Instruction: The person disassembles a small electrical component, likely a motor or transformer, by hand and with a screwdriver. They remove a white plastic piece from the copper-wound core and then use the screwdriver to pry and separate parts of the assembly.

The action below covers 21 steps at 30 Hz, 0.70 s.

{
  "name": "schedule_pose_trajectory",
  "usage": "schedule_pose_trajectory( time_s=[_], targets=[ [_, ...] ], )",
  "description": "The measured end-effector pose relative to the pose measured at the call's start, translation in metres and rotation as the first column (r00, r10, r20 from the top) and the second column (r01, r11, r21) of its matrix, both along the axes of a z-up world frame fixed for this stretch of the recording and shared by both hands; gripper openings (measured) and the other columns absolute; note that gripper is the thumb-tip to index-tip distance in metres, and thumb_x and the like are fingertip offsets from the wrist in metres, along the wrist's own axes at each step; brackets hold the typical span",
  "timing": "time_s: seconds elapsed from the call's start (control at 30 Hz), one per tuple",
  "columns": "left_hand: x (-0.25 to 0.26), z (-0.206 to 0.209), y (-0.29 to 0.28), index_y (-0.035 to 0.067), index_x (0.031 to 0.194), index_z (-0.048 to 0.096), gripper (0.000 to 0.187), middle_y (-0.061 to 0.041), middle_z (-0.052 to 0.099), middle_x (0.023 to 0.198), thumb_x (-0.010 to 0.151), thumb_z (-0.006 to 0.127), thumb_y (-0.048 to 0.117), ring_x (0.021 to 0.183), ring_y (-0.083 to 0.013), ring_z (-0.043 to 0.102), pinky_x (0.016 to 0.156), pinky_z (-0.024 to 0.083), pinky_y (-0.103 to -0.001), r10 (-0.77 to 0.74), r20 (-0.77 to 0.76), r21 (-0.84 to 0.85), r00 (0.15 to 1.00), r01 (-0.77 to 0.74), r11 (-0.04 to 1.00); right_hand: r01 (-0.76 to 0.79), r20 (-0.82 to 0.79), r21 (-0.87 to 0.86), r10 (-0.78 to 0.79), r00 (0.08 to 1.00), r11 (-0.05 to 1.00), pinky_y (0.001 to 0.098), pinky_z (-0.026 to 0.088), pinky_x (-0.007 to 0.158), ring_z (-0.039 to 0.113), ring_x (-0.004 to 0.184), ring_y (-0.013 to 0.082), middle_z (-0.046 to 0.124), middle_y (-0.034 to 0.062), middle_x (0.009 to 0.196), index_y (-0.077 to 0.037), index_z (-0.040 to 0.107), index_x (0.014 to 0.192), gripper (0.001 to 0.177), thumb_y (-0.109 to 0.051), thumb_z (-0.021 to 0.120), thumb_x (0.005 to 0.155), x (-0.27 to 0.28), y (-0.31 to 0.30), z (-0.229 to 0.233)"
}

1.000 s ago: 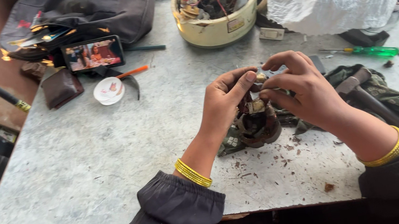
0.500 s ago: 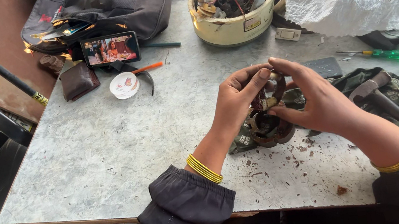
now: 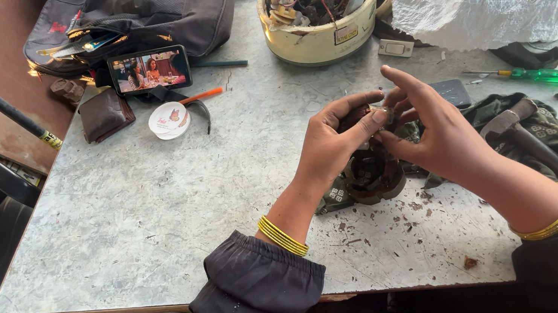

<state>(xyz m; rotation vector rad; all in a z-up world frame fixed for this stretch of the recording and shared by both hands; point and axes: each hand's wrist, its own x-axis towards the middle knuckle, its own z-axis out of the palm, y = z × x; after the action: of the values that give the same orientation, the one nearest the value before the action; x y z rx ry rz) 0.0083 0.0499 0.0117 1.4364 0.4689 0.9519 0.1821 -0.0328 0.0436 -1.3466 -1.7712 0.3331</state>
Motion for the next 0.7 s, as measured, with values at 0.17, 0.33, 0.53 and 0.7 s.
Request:
schedule_pose_trajectory(
  time_s=[0.17,0.33,0.53,0.7],
  targets=[
    [-0.001,0.006,-0.004,0.004,0.132,0.068,0.045,-0.006,0.072,0.118,0.09,0.078,0.02,0.107,-0.0134,0.07,0.094,0.059,-0.027,0.028,-0.088,0.165,0.996,-0.013,0.986,0.056,0.107,-0.009,-0.055,0.993,0.998,0.0373,0.056,0.093,0.066,0.106,0.0239,0.061,0.0127,0.117,-0.011,0.044,0.153,0.081,-0.007,0.076,0.079,-0.001,-0.001,0.001],
    [-0.003,0.009,-0.006,0.002,0.139,0.059,0.052,-0.009,0.061,0.133,0.088,0.07,0.002,0.122,-0.0174,0.065,0.107,0.054,-0.031,-0.004,-0.121,0.262,0.993,0.036,0.964,0.09,0.132,0.025,-0.092,0.987,0.996,0.0392,0.053,0.092,0.064,0.106,0.0271,0.061,0.0129,0.116,-0.007,0.05,0.148,0.075,-0.006,0.076,0.077,-0.002,0.0,0.0],
    [0.0,0.006,-0.009,0.004,0.14,0.054,0.054,-0.01,0.068,0.124,0.088,0.062,-0.002,0.119,-0.0186,0.066,0.106,0.053,-0.032,-0.024,-0.099,0.208,0.995,0.044,0.977,0.125,0.101,0.02,-0.126,0.987,0.992,0.0388,0.053,0.089,0.065,0.102,0.0268,0.061,0.013,0.111,-0.008,0.054,0.143,0.067,-0.008,0.074,0.079,0.0,0.003,-0.005],
    [0.001,0.007,-0.015,0.007,0.135,0.059,0.045,-0.012,0.068,0.128,0.091,0.066,0.002,0.12,-0.0218,0.069,0.106,0.055,-0.034,0.199,-0.159,0.475,0.967,-0.102,0.874,0.146,0.052,0.001,-0.145,0.988,0.989,0.0377,0.055,0.085,0.066,0.098,0.0251,0.063,0.013,0.111,-0.005,0.061,0.131,0.05,-0.01,0.071,0.083,0.002,0.005,-0.009]
  ],
)
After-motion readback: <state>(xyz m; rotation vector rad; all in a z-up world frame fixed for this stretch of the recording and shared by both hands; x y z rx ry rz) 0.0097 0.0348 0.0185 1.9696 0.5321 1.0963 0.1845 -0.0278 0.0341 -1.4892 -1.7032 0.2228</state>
